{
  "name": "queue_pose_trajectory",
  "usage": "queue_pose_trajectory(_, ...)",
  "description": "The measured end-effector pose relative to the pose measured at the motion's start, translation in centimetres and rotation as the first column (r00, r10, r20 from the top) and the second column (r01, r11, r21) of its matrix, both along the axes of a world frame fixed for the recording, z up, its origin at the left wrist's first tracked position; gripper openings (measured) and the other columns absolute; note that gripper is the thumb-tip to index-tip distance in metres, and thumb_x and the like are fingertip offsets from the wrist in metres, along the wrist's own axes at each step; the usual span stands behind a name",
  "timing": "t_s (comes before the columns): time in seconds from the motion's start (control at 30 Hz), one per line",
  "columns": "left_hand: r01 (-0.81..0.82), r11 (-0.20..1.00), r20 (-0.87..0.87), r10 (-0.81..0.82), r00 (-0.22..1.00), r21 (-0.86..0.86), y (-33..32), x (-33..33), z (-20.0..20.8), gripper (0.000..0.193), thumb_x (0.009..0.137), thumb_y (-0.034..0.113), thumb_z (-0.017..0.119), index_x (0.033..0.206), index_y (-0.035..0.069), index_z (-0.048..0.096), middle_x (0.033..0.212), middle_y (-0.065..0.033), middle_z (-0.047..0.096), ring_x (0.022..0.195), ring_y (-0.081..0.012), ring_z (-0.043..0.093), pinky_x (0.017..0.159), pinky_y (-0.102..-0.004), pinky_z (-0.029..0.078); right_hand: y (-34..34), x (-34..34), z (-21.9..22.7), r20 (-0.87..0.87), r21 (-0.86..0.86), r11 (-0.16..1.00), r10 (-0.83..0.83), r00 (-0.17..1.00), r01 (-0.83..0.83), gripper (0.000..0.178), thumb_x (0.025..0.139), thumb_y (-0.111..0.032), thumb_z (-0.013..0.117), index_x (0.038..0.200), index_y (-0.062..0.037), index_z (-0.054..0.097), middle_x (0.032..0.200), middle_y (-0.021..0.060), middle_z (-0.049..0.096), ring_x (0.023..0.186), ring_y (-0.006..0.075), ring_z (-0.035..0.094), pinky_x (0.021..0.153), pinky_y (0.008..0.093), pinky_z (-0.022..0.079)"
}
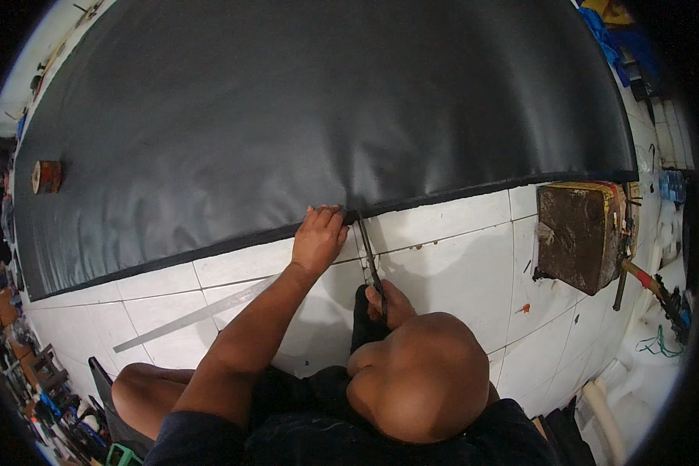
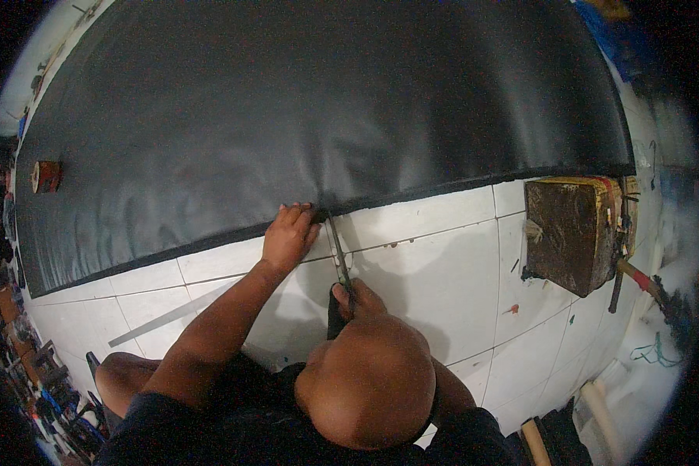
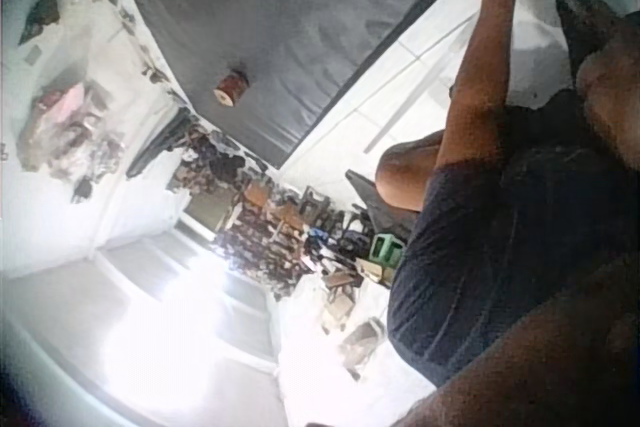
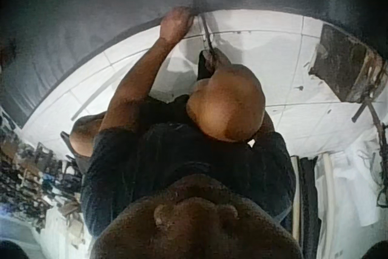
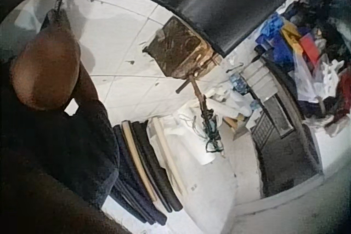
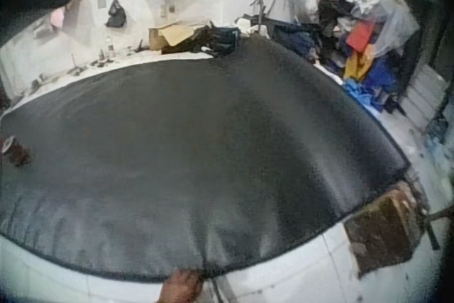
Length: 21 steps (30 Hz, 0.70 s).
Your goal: The person flattens a large black sheet on the floor using a weight, cuts through it with scissors, sets aside the cut piece, and folds the remaining sheet with the weight.
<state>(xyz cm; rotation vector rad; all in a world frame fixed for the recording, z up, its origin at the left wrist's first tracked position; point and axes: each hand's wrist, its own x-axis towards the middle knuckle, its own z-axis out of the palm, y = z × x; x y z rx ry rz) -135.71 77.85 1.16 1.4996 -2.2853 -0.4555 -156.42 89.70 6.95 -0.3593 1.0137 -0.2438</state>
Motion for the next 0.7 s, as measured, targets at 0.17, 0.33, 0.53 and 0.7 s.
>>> queue_pose_trajectory(0.17, -0.048, 0.999, -0.037, 0.049, 0.998, 0.011, -0.2, 0.0, 0.1, 0.026, 0.082, 0.014, 0.069, 0.107, 0.007, 0.065, 0.109, -0.0090, 0.063, 0.104, -0.0315, 0.060, 0.100, -0.0478, 0.047, -0.3, 2.4, -0.3, -0.260, -0.182, 0.983, -0.068, 0.963, 0.021, 0.040, 0.099, -0.038, 0.053, 0.113, -0.0006, 0.047, 0.087, 0.0105, 0.057, 0.076, 0.0177, 0.060, 0.067, 0.0305, 0.052)
queue_pose_trajectory(0.33, -0.069, 0.997, -0.091, 0.068, 0.994, -0.016, 0.0, -0.1, -0.2, 0.022, 0.081, 0.013, 0.070, 0.102, 0.008, 0.067, 0.106, -0.0078, 0.064, 0.101, -0.0301, 0.061, 0.098, -0.0479, 0.047, 0.3, 3.4, -0.6, -0.396, -0.276, 0.961, -0.108, 0.912, -0.006, 0.042, 0.096, -0.043, 0.058, 0.099, -0.0024, 0.053, 0.076, 0.0064, 0.056, 0.067, 0.0149, 0.056, 0.061, 0.0297, 0.047)
queue_pose_trajectory(0.53, -0.077, 0.997, -0.104, 0.075, 0.992, -0.015, 0.2, -0.2, -0.2, 0.017, 0.080, 0.014, 0.069, 0.096, 0.009, 0.069, 0.100, -0.0055, 0.063, 0.100, -0.0286, 0.059, 0.101, -0.0512, 0.046, -0.4, 4.0, -0.8, -0.440, -0.280, 0.960, -0.153, 0.885, 0.027, 0.042, 0.094, -0.045, 0.061, 0.095, -0.0027, 0.056, 0.070, 0.0039, 0.054, 0.062, 0.0142, 0.054, 0.060, 0.0298, 0.046)
queue_pose_trajectory(0.7, -0.073, 0.997, -0.081, 0.070, 0.994, -0.026, 0.2, 0.0, -0.1, 0.017, 0.080, 0.012, 0.070, 0.097, 0.009, 0.068, 0.099, -0.0060, 0.063, 0.096, -0.0296, 0.061, 0.100, -0.0506, 0.045, -0.9, 4.1, 0.4, -0.459, -0.323, 0.944, -0.098, 0.883, -0.064, 0.042, 0.094, -0.044, 0.061, 0.095, -0.0027, 0.055, 0.068, 0.0031, 0.054, 0.060, 0.0135, 0.053, 0.059, 0.0287, 0.045)
